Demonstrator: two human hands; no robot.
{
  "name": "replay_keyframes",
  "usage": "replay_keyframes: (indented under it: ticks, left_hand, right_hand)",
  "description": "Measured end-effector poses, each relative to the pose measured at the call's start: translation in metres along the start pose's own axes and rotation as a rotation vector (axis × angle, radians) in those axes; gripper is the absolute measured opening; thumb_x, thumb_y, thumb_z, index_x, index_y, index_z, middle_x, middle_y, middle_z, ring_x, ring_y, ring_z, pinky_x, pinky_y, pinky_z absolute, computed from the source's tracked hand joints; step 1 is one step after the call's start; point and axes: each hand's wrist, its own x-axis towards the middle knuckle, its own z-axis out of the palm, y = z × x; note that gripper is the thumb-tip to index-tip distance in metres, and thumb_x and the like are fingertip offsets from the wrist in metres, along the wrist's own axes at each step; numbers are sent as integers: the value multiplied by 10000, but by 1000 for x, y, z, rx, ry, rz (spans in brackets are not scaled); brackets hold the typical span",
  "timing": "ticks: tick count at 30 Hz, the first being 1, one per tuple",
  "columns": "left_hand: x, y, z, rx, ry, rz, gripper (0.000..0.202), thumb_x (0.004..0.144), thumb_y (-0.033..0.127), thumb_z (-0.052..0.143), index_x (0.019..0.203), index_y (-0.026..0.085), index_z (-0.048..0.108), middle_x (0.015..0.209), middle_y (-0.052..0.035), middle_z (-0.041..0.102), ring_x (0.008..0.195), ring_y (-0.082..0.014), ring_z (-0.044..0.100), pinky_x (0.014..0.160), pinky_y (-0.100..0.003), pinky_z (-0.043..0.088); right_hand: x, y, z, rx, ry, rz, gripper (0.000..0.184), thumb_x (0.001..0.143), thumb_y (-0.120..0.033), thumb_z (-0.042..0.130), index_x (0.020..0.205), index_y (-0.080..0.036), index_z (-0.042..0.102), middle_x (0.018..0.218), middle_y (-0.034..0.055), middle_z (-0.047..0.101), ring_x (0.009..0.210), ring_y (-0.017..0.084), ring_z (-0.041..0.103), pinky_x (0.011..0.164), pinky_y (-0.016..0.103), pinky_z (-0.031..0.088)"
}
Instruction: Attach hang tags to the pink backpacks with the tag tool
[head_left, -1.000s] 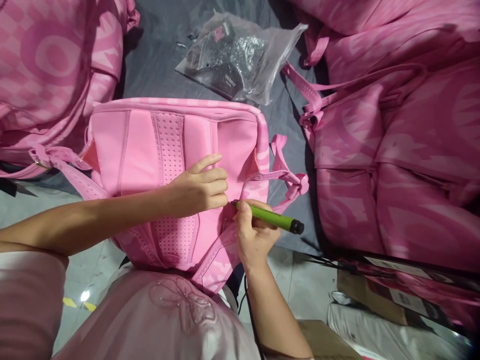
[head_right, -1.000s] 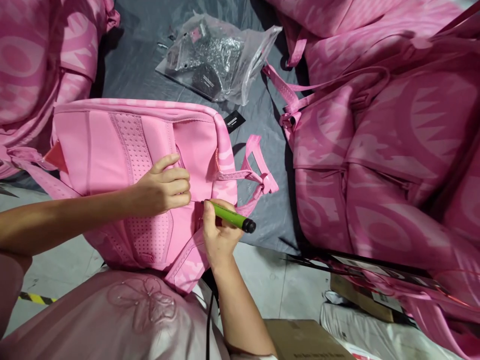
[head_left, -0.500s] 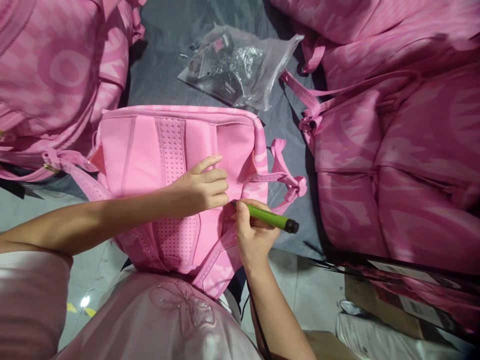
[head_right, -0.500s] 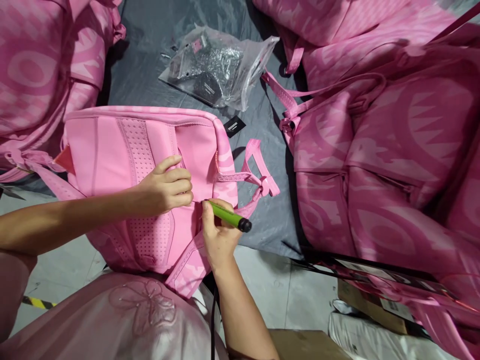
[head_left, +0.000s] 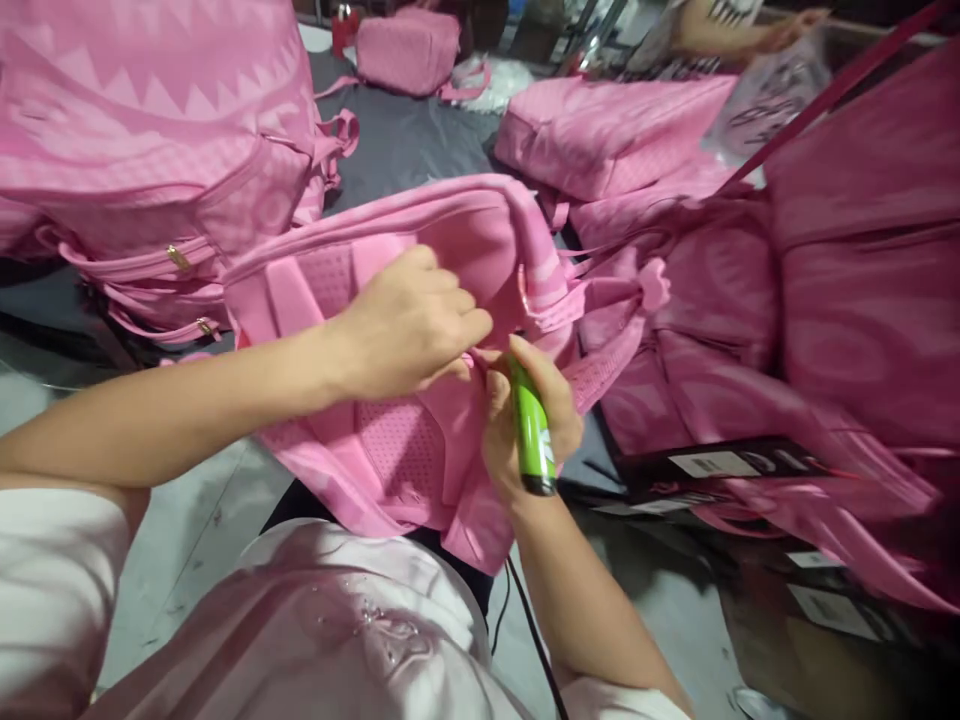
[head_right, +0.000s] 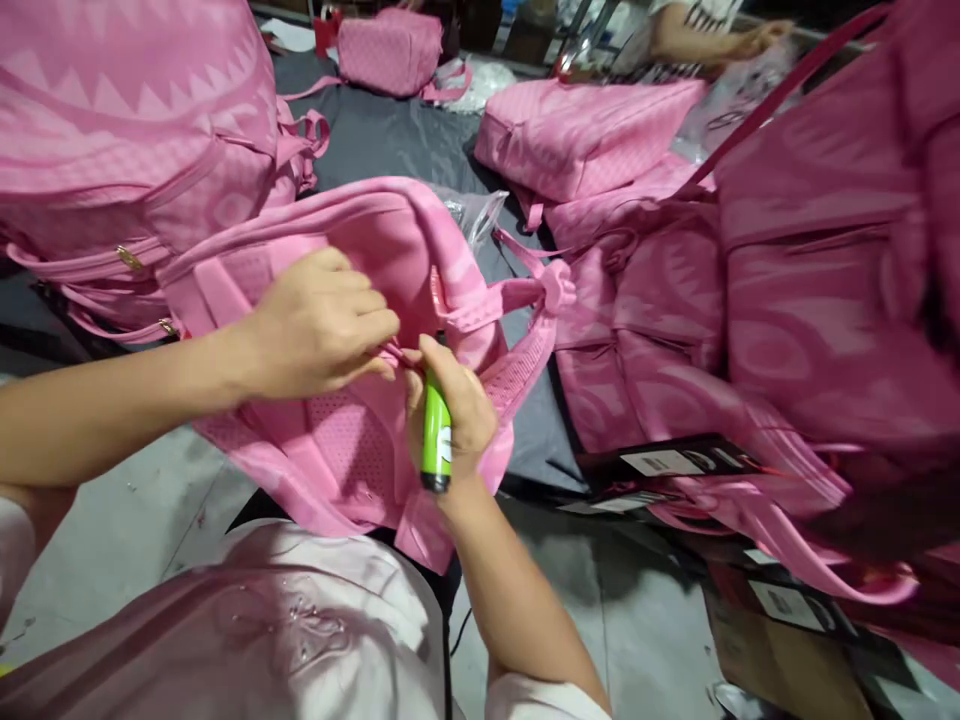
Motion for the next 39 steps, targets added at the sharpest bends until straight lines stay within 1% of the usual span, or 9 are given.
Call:
replay_keyframes:
  ticks: [6,9,12,15,20,23,27,33,39]
  left_hand:
    - [-52,17,5,-211,-199,-268,249,936,370,634,829,152,694,753,-45,720,724,-194,661,674,-327,429]
    - [-46,-2,17,-220,-126,-273,192,969,261,575,1101,184,691,1181,-82,723,1079,-212,655,914,-359,468]
    - [-21,-22,23,-126,-151,-286,702,845,299,746,1475,204,448,1565,-151,435,1412,-323,419,1086,-463,401]
    - [8,-35,40,-78,-354,-302,1026,715,297,847,1572,195,290,1540,-196,438,1337,-390,468,1032,-487,449]
    - [21,-38,73,-20,-332,-140,963,800,311,749,1594,186,220,1553,-197,421,1388,-374,443,1117,-551,374]
    - [16,-29,76,26,-285,29,1027,817,342,735,1619,237,103,1660,-167,250,1534,-364,249,1206,-618,229]
    - [21,-17,80,106,-387,-11,941,859,254,676,1620,302,126,1679,-129,225,1527,-356,286,1183,-585,305]
    - [33,-22,94,79,-393,-16,690,971,167,451,1611,232,203,1600,-164,380,1371,-325,478,1105,-514,390]
    - [36,-22,102,78,-414,-14,660,963,130,424,1594,184,236,1615,-168,354,1445,-337,398,1147,-549,352]
  right_hand:
    - [-7,18,-9,113,-402,-266,262,928,-122,594,1142,-256,661,963,32,776,832,165,743,757,292,607]
    - [-20,36,4,94,-390,-241,288,906,-90,570,1140,-236,655,966,59,761,870,190,734,771,327,598]
    - [-31,30,13,50,-350,-224,291,882,-114,594,1143,-233,645,974,70,737,866,205,710,765,351,572]
    - [-41,12,12,10,-335,-159,207,899,-195,596,1098,-224,642,894,63,692,830,217,667,774,389,529]
    - [-46,18,-1,-9,-494,-155,277,942,-323,585,1195,-216,620,916,77,708,851,233,681,784,395,533]
    - [-47,38,-5,89,-460,98,393,959,-389,549,1320,-240,511,1012,84,751,922,239,730,807,388,577]
    - [-46,52,0,107,-334,420,272,919,-359,624,1149,-234,547,900,39,764,746,196,746,665,305,589]
    - [-20,59,-13,95,-551,279,210,894,-253,687,1104,-238,687,1003,34,783,836,177,752,784,306,605]
    - [9,69,-17,173,-737,322,237,951,-300,620,1148,-210,717,1116,71,761,1027,199,722,902,355,589]
